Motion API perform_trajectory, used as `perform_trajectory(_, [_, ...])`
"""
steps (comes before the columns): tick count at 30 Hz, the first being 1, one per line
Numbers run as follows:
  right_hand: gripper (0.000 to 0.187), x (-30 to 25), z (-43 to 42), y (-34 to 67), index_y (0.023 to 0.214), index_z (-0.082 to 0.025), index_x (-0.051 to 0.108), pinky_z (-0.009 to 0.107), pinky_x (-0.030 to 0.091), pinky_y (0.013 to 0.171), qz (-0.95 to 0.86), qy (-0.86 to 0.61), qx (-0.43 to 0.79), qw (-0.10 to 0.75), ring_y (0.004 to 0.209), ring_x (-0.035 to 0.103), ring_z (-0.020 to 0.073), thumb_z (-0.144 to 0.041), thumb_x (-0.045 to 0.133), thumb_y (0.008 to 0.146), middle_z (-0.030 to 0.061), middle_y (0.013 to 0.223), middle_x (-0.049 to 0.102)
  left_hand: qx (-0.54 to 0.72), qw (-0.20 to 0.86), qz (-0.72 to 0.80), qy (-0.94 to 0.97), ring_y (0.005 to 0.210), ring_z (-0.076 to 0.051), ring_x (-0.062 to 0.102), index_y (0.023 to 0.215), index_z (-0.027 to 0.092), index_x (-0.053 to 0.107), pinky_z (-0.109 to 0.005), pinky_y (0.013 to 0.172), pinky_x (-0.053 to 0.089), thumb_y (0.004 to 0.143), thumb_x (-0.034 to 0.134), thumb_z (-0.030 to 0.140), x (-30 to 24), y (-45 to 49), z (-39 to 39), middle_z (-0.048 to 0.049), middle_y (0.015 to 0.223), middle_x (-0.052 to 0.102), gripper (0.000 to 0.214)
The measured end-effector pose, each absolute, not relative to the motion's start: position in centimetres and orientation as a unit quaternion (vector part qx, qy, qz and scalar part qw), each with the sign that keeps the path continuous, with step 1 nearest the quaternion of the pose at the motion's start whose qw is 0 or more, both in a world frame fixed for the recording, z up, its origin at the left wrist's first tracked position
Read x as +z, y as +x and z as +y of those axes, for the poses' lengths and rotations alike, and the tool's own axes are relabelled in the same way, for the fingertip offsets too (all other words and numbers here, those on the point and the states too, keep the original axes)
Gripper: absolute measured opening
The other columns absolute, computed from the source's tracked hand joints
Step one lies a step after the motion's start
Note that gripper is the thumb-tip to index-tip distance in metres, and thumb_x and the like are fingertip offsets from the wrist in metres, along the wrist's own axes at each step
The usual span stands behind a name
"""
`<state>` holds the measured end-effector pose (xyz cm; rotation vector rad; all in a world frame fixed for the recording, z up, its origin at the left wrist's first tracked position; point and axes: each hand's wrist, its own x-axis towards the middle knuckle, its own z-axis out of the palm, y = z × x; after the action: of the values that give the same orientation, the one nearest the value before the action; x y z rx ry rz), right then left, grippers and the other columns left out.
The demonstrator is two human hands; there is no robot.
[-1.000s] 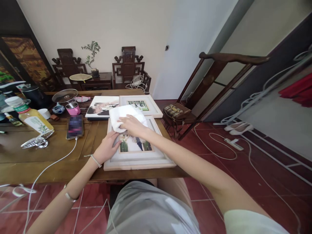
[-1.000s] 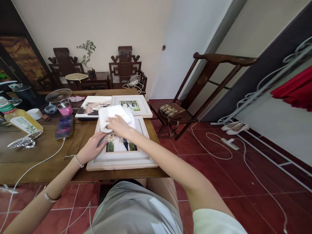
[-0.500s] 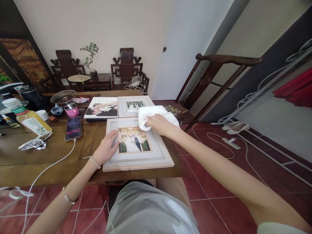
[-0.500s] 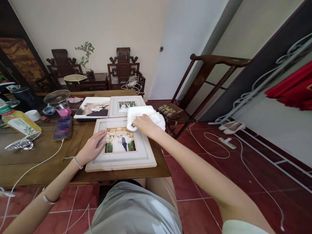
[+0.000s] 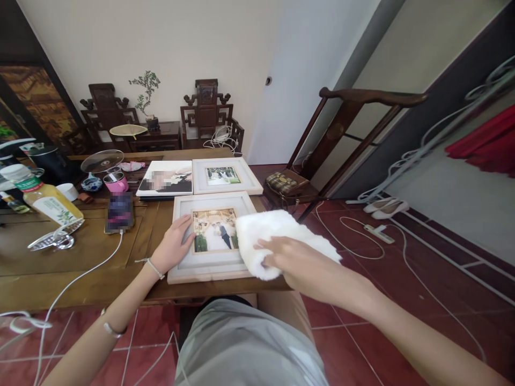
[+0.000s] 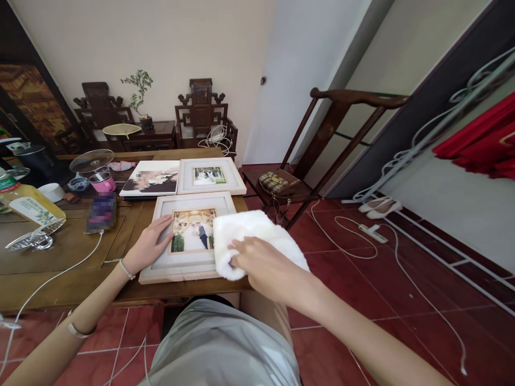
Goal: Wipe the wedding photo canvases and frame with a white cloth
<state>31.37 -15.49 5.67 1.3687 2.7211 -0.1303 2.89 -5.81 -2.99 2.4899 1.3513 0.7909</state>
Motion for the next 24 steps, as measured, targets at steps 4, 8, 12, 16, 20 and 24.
perform_trajectory(4, [0.046,6.2,-17.8,31.6,0.082,-0.017,0.069,0.033,0.043,0.088,0.889,0.449,-0.082,0.029,0.109,0.056,0.0249,0.007,0.037,0.058,0.0105,0.12,0.061,0.261,0.101,0.454,0.846,0.129,-0.025,0.044,0.129,0.01,0.05,-0.044,0.11,0.033,0.09,0.043,0.032,-2.9,2.9,-5.9,-0.016,0.136,0.049,0.046])
perform_trajectory(8, [0.047,5.5,-15.9,31.2,0.089,-0.018,0.069,0.034,0.044,0.085,0.878,0.473,-0.063,0.022,0.103,0.06,0.0256,0.005,0.039,0.061,0.0105,0.118,0.063,0.267,0.1,0.447,0.848,0.129,-0.026,0.043,0.13,0.012,0.049,-0.044,0.11,0.033,0.09,0.044,0.032,-3.1,2.8,-5.8,-0.0147,0.137,0.049,0.046])
perform_trajectory(12, [0.049,3.4,-11.1,30.5,0.103,-0.014,0.067,0.039,0.042,0.093,0.872,0.488,0.023,-0.026,0.112,0.056,0.0286,0.004,0.042,0.065,0.0144,0.136,0.05,0.26,0.092,0.442,0.854,0.129,-0.026,0.042,0.13,0.01,0.049,-0.044,0.11,0.033,0.09,0.043,0.032,-3.2,2.7,-5.7,-0.0166,0.137,0.048,0.046])
perform_trajectory(16, [0.046,1.2,-5.8,29.9,0.111,-0.008,0.063,0.041,0.032,0.105,0.863,0.491,0.086,-0.085,0.129,0.04,0.028,0.001,0.043,0.071,0.0193,0.139,0.045,0.252,0.085,0.438,0.859,0.129,-0.026,0.042,0.129,0.006,0.049,-0.042,0.11,0.033,0.09,0.043,0.031,-3.2,2.7,-5.6,-0.0183,0.136,0.049,0.047])
perform_trajectory(20, [0.044,0.0,-2.3,29.5,0.113,-0.008,0.063,0.044,0.025,0.109,0.871,0.472,0.106,-0.086,0.134,0.034,0.0286,0.0,0.048,0.073,0.0192,0.139,0.045,0.257,0.084,0.438,0.858,0.129,-0.026,0.043,0.129,0.008,0.05,-0.043,0.11,0.033,0.09,0.043,0.032,-3.3,2.7,-5.5,-0.0172,0.136,0.049,0.046])
perform_trajectory(24, [0.045,-0.2,-2.5,29.4,0.108,-0.007,0.065,0.045,0.027,0.108,0.886,0.449,0.103,-0.056,0.132,0.036,0.0297,0.002,0.048,0.068,0.0204,0.137,0.047,0.263,0.088,0.438,0.855,0.129,-0.026,0.043,0.13,0.012,0.05,-0.045,0.11,0.033,0.09,0.043,0.032,-3.4,2.7,-5.5,-0.0152,0.137,0.049,0.045])
